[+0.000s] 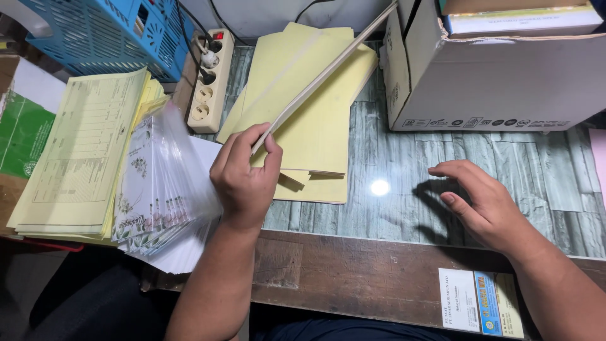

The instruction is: Flipping through and inspecting a large stack of printed forms at a workstation.

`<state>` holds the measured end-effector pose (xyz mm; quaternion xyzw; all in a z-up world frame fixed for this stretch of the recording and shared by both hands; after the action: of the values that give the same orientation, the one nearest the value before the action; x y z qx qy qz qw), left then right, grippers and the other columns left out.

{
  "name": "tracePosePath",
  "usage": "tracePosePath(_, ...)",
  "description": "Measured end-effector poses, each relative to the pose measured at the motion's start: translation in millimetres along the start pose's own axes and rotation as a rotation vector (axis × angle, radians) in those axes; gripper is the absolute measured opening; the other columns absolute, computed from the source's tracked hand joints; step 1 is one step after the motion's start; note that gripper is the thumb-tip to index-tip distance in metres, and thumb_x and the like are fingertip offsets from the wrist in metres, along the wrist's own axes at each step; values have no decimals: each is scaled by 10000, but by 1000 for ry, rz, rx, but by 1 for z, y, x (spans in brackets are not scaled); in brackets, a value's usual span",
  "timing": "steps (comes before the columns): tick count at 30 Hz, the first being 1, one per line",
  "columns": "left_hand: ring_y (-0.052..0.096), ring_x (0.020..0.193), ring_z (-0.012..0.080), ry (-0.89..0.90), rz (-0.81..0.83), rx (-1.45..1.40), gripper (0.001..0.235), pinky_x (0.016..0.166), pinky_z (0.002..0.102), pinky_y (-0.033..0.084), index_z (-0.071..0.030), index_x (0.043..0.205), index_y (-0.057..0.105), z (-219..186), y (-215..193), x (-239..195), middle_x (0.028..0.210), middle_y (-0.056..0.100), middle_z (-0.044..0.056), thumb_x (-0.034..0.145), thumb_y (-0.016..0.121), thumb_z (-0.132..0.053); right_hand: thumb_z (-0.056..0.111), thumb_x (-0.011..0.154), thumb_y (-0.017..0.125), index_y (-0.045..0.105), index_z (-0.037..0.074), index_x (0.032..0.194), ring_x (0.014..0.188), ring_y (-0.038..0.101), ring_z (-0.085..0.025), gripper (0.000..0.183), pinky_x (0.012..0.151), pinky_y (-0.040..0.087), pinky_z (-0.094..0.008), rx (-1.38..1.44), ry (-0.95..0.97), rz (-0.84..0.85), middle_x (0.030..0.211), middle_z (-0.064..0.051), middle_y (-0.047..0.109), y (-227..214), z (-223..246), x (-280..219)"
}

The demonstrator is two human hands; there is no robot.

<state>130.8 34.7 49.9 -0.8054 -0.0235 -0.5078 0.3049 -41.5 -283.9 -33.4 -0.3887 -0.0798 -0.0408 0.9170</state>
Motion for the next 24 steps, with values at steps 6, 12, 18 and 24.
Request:
tracePosePath(6, 744, 886, 276, 330, -84, -141, 227, 729, 338, 661, 7, 1115, 643, 0, -25, -20, 1010, 739, 174, 981, 731, -153, 268, 899, 649, 447, 102, 1483, 1270, 625, -247, 640, 675, 590, -322, 6, 241, -128, 1367, -125, 633, -4, 15, 7)
tracePosePath(12, 757, 773, 250, 276, -134, -472, 148, 668, 344, 609, -30, 1022, 635, -12, -44, -11, 929, 732, 148, 963, 688, -156, 80, 760, 751, 217, 73, 1568, 1488, 388, -306, 969, 1152, 408, -444, 349, 168, -273, 1579, -203, 390, -3, 18, 12)
tracePosePath(18, 677, 660, 213, 133, -237, -586, 113, 602, 339, 566, -67, 1007, 570, -1, -43, -17, 827, 701, 141, 939, 650, -25, 20, 669, 774, 194, 103, 1590, 1533, 327, -284, 1092, 1226, 329, -459, 562, 116, -279, 1614, -179, 331, 4, 0, 12)
tracePosePath(24, 707, 693, 271, -18, -151, -723, 212, 633, 354, 564, -68, 999, 596, -13, -31, -21, 896, 724, 124, 883, 700, 76, 94, 841, 743, 632, 20, 1250, 1014, 747, -217, 429, 975, 606, -327, 650, 133, -208, 1099, -151, 748, -2, -13, -6)
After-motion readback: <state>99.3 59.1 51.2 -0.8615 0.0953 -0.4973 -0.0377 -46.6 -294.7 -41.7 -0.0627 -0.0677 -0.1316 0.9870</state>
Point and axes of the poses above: each hand's wrist, its own x-axis towards the middle knuckle, its own y-axis out of the palm, z = x × y, the point moved 2 cm from there along x, towards the middle knuckle
